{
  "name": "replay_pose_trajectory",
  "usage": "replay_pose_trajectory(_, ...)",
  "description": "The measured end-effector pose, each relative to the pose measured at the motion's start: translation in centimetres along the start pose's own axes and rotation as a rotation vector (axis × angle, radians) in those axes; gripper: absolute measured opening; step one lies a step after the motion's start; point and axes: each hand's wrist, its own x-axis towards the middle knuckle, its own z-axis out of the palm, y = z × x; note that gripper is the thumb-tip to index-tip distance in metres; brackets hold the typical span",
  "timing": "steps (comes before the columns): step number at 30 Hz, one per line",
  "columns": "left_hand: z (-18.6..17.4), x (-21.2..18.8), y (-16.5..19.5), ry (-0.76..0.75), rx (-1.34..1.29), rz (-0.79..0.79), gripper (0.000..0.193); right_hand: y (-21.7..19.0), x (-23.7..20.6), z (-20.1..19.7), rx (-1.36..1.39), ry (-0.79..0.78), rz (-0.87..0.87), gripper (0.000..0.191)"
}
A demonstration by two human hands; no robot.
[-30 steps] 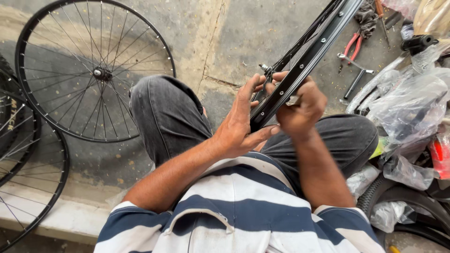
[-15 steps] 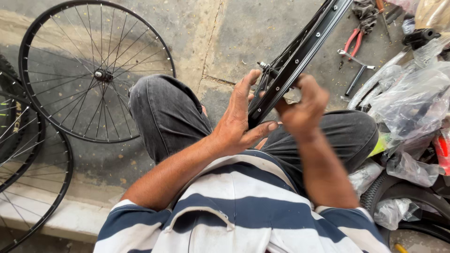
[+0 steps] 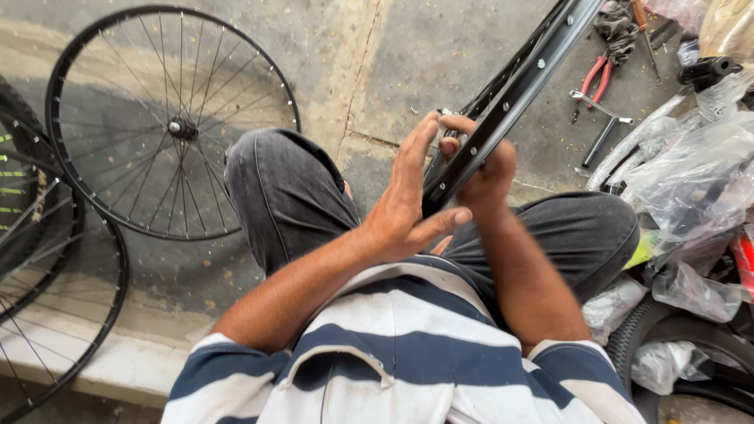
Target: The person sits on the floor holding a bicycle wheel rim across their lap and uses a small spoke wrench to turn spoke nipples, working around the rim to adjust the wheel. They rotate the rim and reposition it between adjustments while continuing to tighten spokes.
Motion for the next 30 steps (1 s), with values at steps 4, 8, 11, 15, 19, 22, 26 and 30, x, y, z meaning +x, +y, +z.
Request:
replay_pose_trajectory(4,0.1,0.2,0.0,-0.005,-0.012,-0.012,0.105,-0.1,2.6,-5.7,0.687,-0.646,0.413,0.049)
replay_pose_trajectory(8,0.3,0.0,0.2,-0.01,-0.011,-0.04,0.106,1.0,0.8,-6.2,0.486,-0.434,0.31,0.037)
replay_pose_trajectory(11,0.2,-0.1,0.2,-0.028,-0.045,-0.069,0.104,1.0,-1.1,-3.3,-0.194,-0.052,-0.029,0.038)
replay_pose_trajectory(15,0.2,-0.1,0.1,-0.021,-0.022,-0.065,0.104,0.0,-1.2,-0.4,-0.641,0.262,-0.438,0.046)
replay_pose_trajectory(19,-0.4,-0.1,0.4,-0.009,-0.067,-0.077,0.104,-0.4,-0.8,-1.0,-0.123,0.057,-0.247,0.034)
replay_pose_trajectory(22,-1.3,1.2,0.7,-0.026,-0.056,-0.022,0.1,0.5,-1.7,-2.2,0.386,-0.099,-0.039,0.021)
replay_pose_trajectory(26,-2.2,5.2,1.0,-0.059,0.017,0.122,0.097,2.4,-2.8,-3.0,0.503,-0.065,0.121,0.014)
replay_pose_trajectory(30,-1.9,7.0,1.6,-0.189,-0.173,-0.21,0.097,3.0,-2.5,-3.6,0.505,-0.034,0.135,0.016)
